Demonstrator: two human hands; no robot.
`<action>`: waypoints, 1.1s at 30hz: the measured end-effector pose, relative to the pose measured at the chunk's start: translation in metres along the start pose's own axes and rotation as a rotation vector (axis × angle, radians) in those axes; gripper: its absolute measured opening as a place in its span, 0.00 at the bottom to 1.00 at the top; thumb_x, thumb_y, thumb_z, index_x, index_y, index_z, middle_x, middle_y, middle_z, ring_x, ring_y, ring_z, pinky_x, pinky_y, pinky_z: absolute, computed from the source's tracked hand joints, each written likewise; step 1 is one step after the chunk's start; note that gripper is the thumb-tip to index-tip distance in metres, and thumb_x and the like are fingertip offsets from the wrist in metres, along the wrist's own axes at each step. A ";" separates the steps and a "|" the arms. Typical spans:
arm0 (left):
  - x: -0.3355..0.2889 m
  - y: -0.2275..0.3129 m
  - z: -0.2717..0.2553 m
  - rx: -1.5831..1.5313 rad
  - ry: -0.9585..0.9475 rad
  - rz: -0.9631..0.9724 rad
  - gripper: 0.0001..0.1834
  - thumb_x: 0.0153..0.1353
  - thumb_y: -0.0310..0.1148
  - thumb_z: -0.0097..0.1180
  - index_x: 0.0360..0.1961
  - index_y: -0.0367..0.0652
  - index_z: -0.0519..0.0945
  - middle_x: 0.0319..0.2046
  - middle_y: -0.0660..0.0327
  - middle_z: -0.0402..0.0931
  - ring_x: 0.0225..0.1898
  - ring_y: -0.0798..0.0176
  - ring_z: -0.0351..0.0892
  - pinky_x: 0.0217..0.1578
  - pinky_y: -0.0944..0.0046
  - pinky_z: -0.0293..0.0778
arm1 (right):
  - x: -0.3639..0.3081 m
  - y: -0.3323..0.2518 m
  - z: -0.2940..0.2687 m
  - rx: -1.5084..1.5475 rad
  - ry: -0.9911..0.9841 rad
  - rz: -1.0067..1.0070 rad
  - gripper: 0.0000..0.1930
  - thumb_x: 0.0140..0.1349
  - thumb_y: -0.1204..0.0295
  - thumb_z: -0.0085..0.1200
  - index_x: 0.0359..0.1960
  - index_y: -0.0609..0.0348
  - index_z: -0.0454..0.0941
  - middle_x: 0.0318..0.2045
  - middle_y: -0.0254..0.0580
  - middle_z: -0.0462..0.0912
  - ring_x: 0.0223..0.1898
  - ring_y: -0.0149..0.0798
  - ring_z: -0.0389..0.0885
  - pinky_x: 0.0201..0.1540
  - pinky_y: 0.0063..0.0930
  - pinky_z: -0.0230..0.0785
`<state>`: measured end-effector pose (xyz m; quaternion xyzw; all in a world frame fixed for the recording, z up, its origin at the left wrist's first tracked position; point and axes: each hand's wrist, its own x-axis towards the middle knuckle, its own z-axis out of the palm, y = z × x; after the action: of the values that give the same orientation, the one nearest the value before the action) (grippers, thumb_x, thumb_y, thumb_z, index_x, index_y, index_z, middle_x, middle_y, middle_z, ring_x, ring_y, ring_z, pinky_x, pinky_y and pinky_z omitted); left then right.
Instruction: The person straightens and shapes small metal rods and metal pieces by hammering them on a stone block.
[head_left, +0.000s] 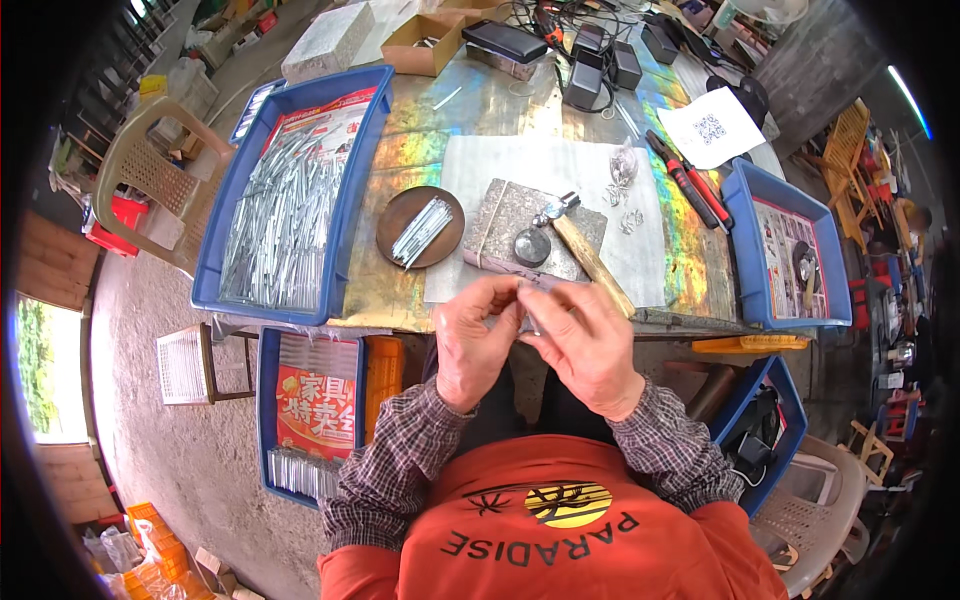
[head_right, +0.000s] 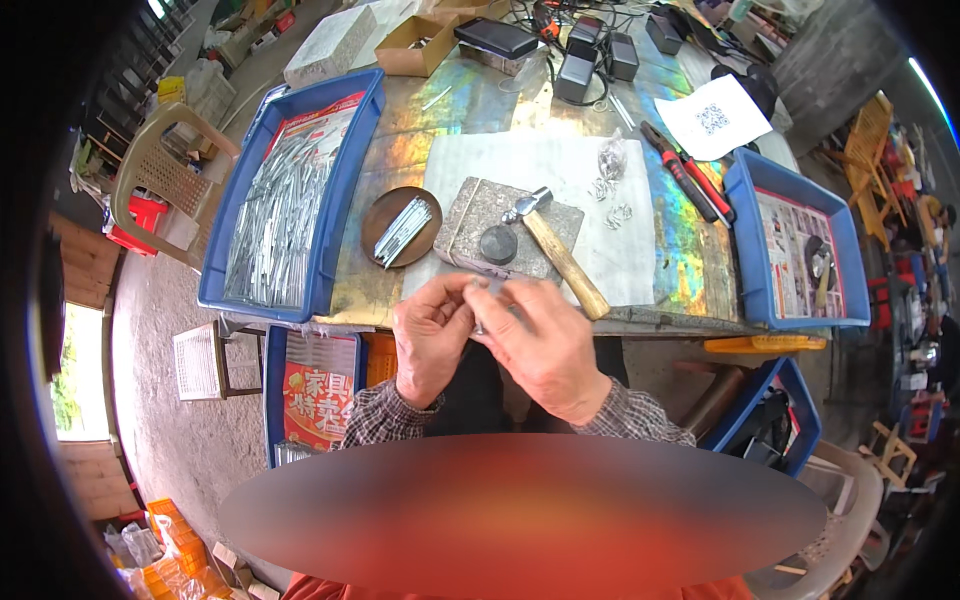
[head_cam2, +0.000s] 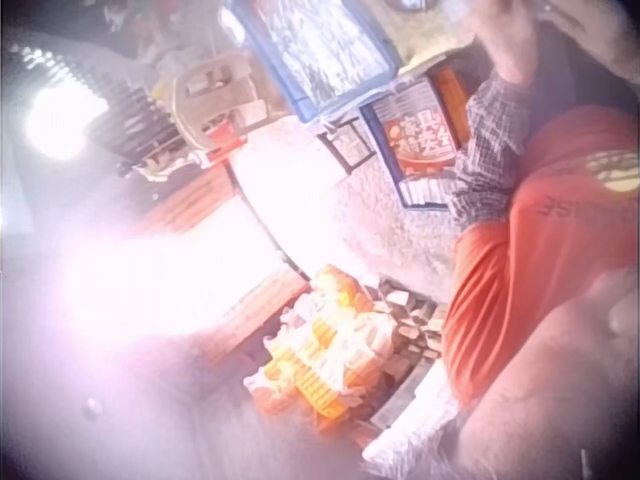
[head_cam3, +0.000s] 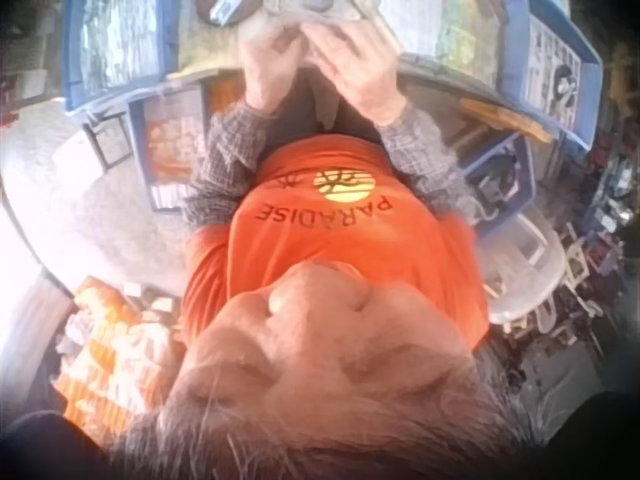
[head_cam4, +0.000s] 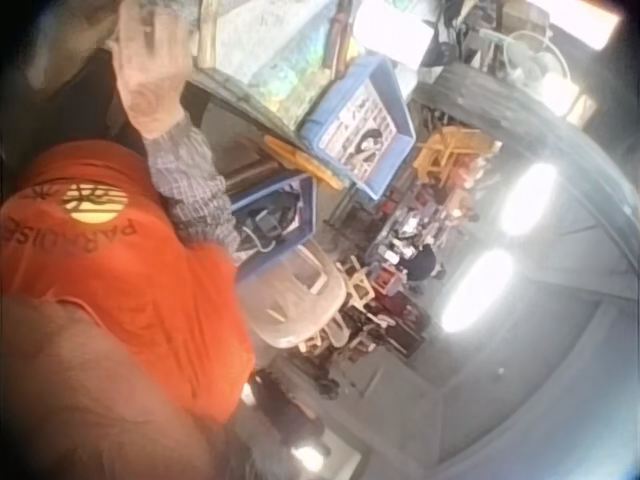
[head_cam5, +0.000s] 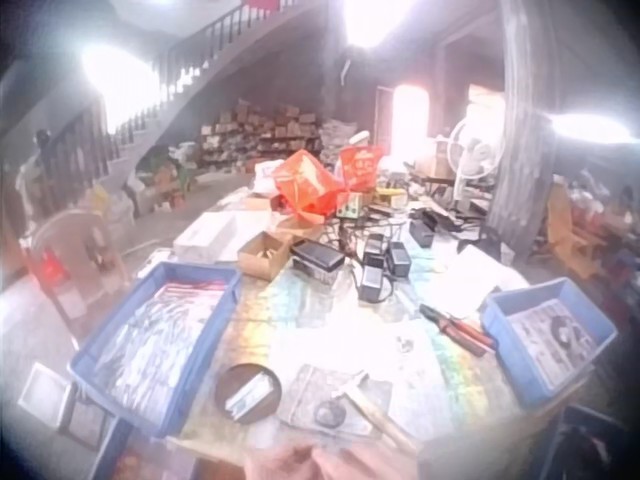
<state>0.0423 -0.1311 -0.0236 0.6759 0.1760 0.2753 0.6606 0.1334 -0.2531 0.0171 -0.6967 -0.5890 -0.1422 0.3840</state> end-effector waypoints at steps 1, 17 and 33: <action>-0.001 -0.005 0.002 0.013 -0.003 0.047 0.12 0.58 0.15 0.52 0.44 0.31 0.76 0.32 0.61 0.79 0.33 0.74 0.77 0.35 0.75 0.73 | 0.002 -0.002 0.004 0.037 0.035 -0.024 0.22 0.42 0.77 0.64 0.43 0.62 0.77 0.34 0.42 0.75 0.33 0.43 0.77 0.31 0.32 0.71; -0.006 0.015 -0.024 0.512 -0.101 0.446 0.11 0.49 0.17 0.58 0.37 0.35 0.79 0.27 0.53 0.78 0.29 0.53 0.79 0.31 0.62 0.73 | 0.007 -0.001 0.011 0.663 -0.096 0.567 0.05 0.60 0.74 0.57 0.29 0.64 0.78 0.23 0.41 0.76 0.23 0.32 0.75 0.24 0.22 0.66; 0.063 -0.042 -0.094 1.168 0.394 0.361 0.05 0.52 0.26 0.55 0.30 0.46 0.81 0.29 0.57 0.75 0.34 0.51 0.77 0.31 0.54 0.73 | -0.023 0.010 0.013 0.630 -0.133 0.638 0.07 0.60 0.78 0.55 0.39 0.66 0.77 0.24 0.35 0.76 0.19 0.22 0.71 0.22 0.17 0.64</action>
<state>0.0406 -0.0155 -0.0585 0.8800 0.2987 0.3600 0.0819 0.1329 -0.2602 -0.0100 -0.7002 -0.3827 0.2145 0.5633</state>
